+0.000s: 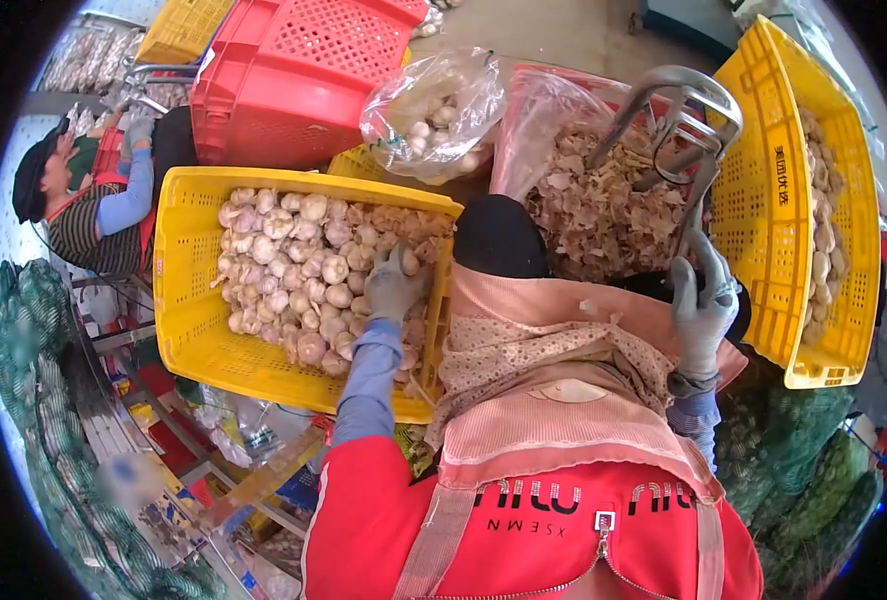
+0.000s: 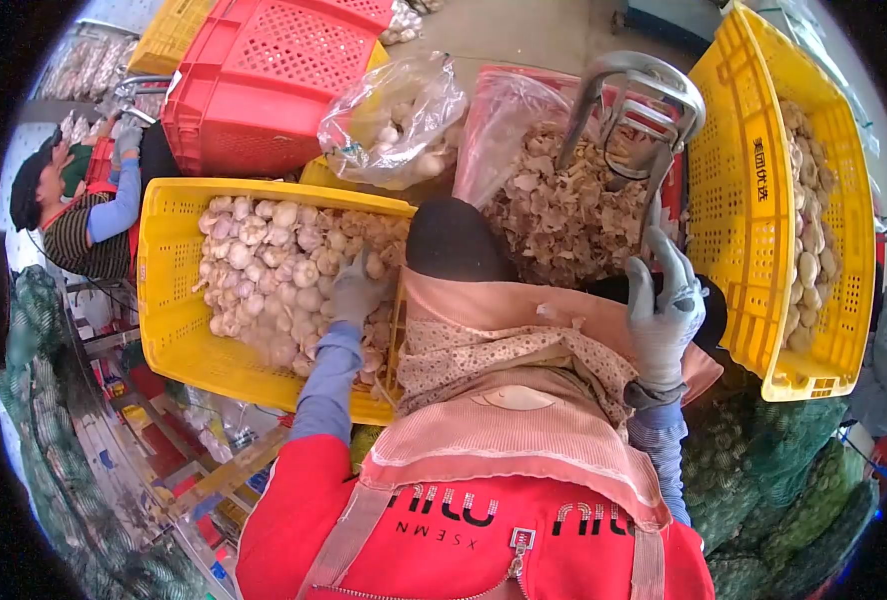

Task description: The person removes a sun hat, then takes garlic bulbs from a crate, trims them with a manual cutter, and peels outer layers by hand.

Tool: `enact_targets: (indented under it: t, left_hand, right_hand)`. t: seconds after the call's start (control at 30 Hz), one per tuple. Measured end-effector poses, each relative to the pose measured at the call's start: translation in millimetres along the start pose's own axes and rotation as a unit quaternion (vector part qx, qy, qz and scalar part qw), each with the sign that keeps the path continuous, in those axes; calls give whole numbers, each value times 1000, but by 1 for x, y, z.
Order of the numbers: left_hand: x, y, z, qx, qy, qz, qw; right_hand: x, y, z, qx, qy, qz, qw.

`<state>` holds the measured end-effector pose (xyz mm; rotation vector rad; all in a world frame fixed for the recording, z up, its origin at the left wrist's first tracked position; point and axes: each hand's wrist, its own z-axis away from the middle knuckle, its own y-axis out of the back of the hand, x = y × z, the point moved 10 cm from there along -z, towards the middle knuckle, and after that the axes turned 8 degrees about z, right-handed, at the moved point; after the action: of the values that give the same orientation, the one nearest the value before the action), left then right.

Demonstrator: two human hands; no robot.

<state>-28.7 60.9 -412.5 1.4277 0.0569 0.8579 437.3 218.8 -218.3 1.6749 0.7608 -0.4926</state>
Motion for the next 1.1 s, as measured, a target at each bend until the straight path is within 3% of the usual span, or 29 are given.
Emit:
enact_targets:
  t: [0.03,0.07,0.17,0.23,0.27,0.33,0.37,0.4,0.43,0.47,0.53,0.57,0.63,0.77,0.83,0.87,0.93,0.97,1.07,1.1]
  left_hand:
    - [-5,1,-4,24,25,-3,999]
    - [-6,1,-7,22,24,-3,999]
    - [-11,9,-16,32,52,104,993]
    - [5,21,-4,-28,91,437,894]
    - [44,45,6,-46,53,505,860]
    - [104,73,16,-67,-85,538,836]
    - [137,75,26,-131,-49,589,795]
    - [157,74,24,-120,-139,575,797]
    - [196,79,29,-141,-151,592,779]
    - [218,63,28,-171,-151,611,758]
    - [262,32,26,-230,-144,643,716]
    - [277,13,21,-267,-110,611,737]
    - [308,-20,6,-244,-144,610,740]
    - [345,-56,-6,-288,-67,624,723]
    - [350,-63,-13,-297,-70,629,715]
    - [352,-65,-15,-306,-74,634,707]
    - [352,-66,-17,-327,-62,632,699]
    - [353,-69,-14,-348,-51,633,689]
    - [349,-60,-12,-295,-123,648,691]
    - [345,-56,-8,-312,-125,618,710]
  right_hand:
    - [-5,2,2,28,26,49,998]
    - [9,-1,2,18,-29,-41,999]
    - [20,11,4,72,-48,-133,987]
    - [-3,19,-6,88,8,-77,993]
    - [-3,12,-13,48,0,-39,998]
    - [32,-39,-16,-74,-56,-154,984]
    - [61,-64,-7,-108,-100,-181,972]
    - [39,-41,-12,-78,-33,40,996]
    - [41,-38,-12,-145,-139,-100,974]
    - [35,-36,-2,-208,-245,-237,917]
    - [-5,-3,-3,-236,-230,-269,905]
    - [-15,10,-1,-232,-230,-307,894]
    - [-15,20,0,-219,-257,-337,879]
    - [-16,13,0,-219,-257,-326,883]
    - [4,-10,10,-192,-302,-337,871]
    - [28,-31,13,-168,-270,-341,885]
    - [71,-56,-5,-108,-93,-84,986]
    - [54,-54,-23,-63,16,43,997]
    - [47,-38,-18,-37,-26,124,991]
    - [19,-16,-17,39,64,131,989]
